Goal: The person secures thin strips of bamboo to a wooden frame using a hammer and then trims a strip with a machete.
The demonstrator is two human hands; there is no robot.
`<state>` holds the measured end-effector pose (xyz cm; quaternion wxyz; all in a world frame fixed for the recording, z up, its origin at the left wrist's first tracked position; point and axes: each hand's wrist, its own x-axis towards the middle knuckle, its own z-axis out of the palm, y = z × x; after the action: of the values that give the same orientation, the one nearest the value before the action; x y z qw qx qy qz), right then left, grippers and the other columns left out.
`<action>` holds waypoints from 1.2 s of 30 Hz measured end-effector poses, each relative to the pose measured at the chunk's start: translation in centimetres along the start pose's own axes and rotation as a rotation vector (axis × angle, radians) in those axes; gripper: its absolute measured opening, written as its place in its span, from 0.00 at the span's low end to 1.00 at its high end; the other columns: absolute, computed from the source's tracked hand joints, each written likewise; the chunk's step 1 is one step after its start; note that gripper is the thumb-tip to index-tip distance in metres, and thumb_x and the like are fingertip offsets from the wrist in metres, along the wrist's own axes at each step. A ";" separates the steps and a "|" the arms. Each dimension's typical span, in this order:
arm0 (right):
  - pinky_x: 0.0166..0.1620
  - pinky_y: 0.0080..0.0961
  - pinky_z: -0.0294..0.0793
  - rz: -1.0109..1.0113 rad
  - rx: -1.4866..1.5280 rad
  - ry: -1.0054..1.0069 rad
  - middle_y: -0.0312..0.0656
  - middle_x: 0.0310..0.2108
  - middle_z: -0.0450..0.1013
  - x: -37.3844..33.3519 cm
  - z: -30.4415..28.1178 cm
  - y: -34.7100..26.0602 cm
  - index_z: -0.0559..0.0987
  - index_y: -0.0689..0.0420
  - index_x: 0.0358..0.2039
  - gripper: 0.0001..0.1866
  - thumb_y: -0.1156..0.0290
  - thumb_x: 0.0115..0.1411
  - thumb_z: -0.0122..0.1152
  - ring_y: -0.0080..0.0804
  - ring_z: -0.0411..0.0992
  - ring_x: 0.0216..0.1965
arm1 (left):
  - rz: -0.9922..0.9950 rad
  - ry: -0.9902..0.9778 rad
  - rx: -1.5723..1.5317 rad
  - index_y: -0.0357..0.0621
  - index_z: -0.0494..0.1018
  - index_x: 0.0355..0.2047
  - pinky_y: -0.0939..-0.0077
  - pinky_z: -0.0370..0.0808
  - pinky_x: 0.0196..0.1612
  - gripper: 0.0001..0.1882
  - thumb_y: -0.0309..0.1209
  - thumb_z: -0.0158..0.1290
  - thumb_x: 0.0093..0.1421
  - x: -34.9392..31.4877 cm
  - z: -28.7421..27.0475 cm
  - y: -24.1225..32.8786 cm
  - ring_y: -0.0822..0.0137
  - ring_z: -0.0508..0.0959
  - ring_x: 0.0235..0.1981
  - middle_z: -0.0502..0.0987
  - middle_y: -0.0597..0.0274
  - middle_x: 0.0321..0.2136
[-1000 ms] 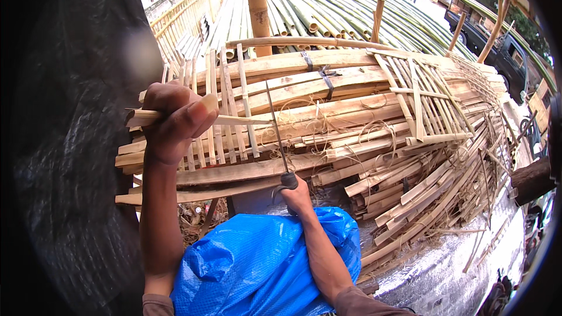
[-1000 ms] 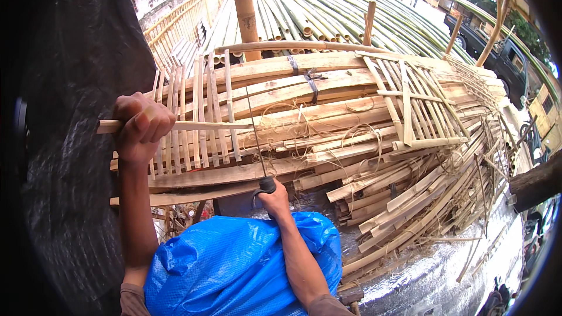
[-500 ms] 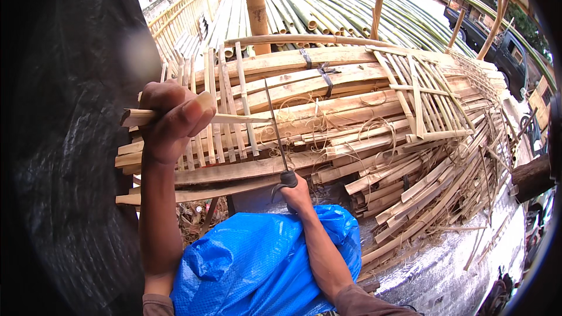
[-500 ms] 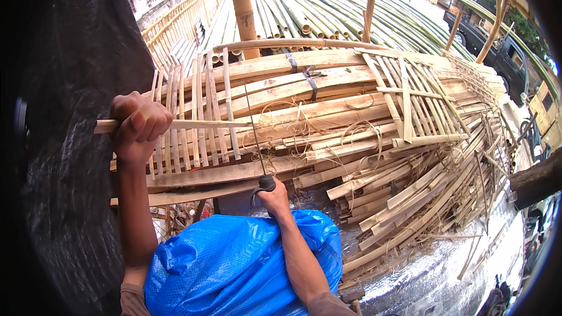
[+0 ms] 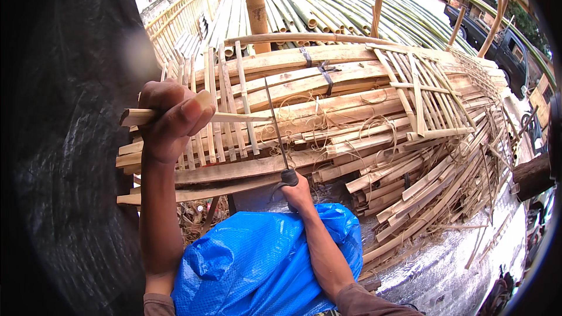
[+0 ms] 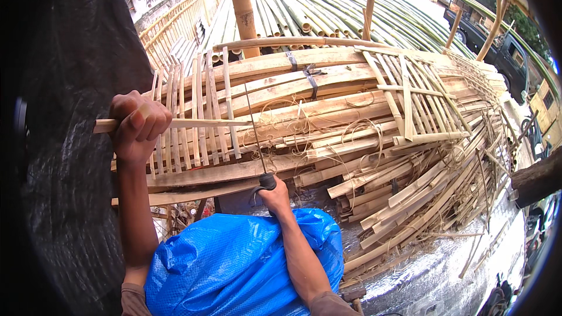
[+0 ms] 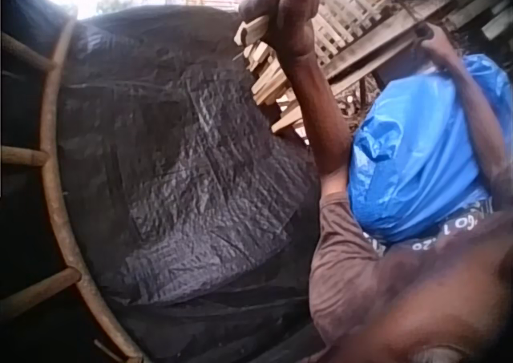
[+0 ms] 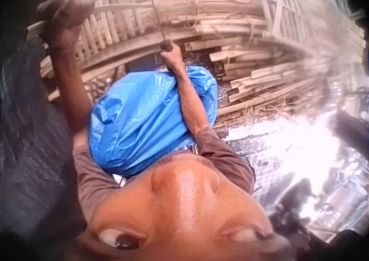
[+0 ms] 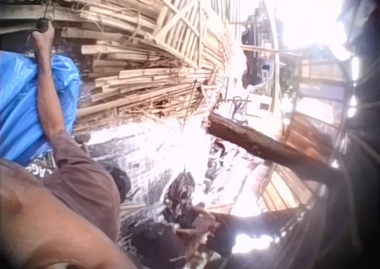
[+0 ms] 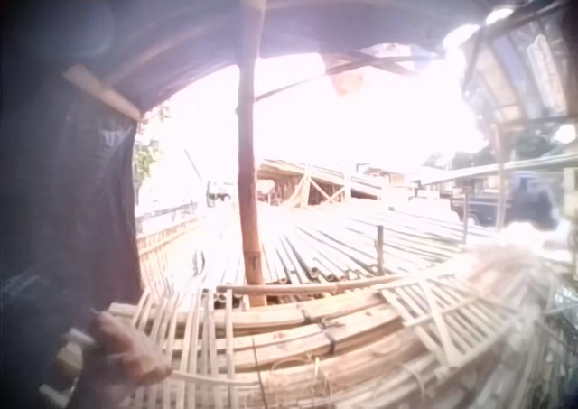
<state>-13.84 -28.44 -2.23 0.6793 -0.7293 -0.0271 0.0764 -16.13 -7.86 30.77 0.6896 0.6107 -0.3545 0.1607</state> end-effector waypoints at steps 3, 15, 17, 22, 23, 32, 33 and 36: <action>0.31 0.29 0.70 0.007 -0.004 0.006 0.38 0.20 0.69 -0.2 -0.1 -0.3 0.74 0.61 0.28 0.11 0.71 0.42 0.62 0.27 0.65 0.23 | 0.002 -0.009 0.003 0.44 0.55 0.09 0.77 0.45 0.13 0.25 0.28 0.56 0.56 0.1 0.0 0.0 0.81 0.51 0.08 0.53 0.74 0.07; 0.31 0.29 0.70 -0.005 -0.008 0.003 0.39 0.20 0.70 -0.2 -0.1 -0.3 0.74 0.61 0.28 0.10 0.72 0.43 0.62 0.27 0.66 0.23 | 0.009 -0.020 0.010 0.44 0.55 0.09 0.78 0.46 0.13 0.25 0.29 0.56 0.56 0.1 -0.1 0.1 0.80 0.53 0.08 0.56 0.72 0.06; 0.31 0.29 0.70 0.002 -0.004 0.004 0.39 0.20 0.70 -0.2 -0.1 -0.4 0.74 0.61 0.28 0.10 0.72 0.43 0.62 0.27 0.66 0.23 | 0.015 -0.014 0.017 0.44 0.55 0.09 0.78 0.46 0.13 0.25 0.30 0.56 0.56 0.1 0.0 0.1 0.80 0.53 0.08 0.56 0.72 0.06; 0.31 0.29 0.70 0.004 0.002 0.007 0.40 0.20 0.70 -0.3 -0.1 -0.8 0.74 0.61 0.27 0.10 0.72 0.43 0.62 0.28 0.66 0.23 | 0.000 -0.008 0.029 0.45 0.54 0.09 0.78 0.46 0.13 0.25 0.29 0.56 0.57 0.0 -0.2 0.1 0.80 0.53 0.08 0.56 0.72 0.06; 0.31 0.29 0.70 0.011 0.002 0.006 0.40 0.20 0.70 -0.4 -0.1 -0.9 0.74 0.61 0.27 0.10 0.72 0.43 0.62 0.28 0.66 0.23 | 0.001 -0.010 0.024 0.46 0.54 0.09 0.79 0.46 0.13 0.25 0.29 0.55 0.57 -0.1 -0.3 0.1 0.81 0.53 0.08 0.56 0.73 0.07; 0.34 0.33 0.74 -0.068 -0.140 0.034 0.46 0.24 0.75 -1.3 0.0 -3.0 0.76 0.60 0.32 0.15 0.68 0.43 0.65 0.35 0.73 0.26 | 0.062 -0.120 -0.055 0.53 0.51 0.15 0.76 0.44 0.15 0.24 0.32 0.44 0.68 0.3 -1.9 -0.4 0.80 0.46 0.07 0.46 0.78 0.06; 0.34 0.33 0.74 -0.126 -0.141 0.032 0.47 0.24 0.76 -1.6 0.1 -3.0 0.76 0.60 0.32 0.16 0.68 0.43 0.65 0.36 0.74 0.26 | 0.066 -0.124 -0.067 0.53 0.51 0.15 0.76 0.44 0.15 0.23 0.32 0.44 0.68 0.2 -2.1 -0.4 0.80 0.46 0.07 0.46 0.77 0.06; 0.34 0.33 0.74 -0.163 -0.111 0.013 0.47 0.23 0.75 -2.1 0.5 -5.0 0.76 0.61 0.33 0.17 0.68 0.41 0.65 0.37 0.73 0.25 | 0.086 -0.129 -0.074 0.53 0.51 0.14 0.77 0.44 0.15 0.24 0.33 0.44 0.68 0.2 -2.5 -0.2 0.80 0.45 0.07 0.46 0.77 0.06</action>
<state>-15.66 -27.90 2.87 0.6418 -0.7618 -0.0861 0.0146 -15.14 -5.56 30.73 0.6800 0.5779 -0.4299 0.1374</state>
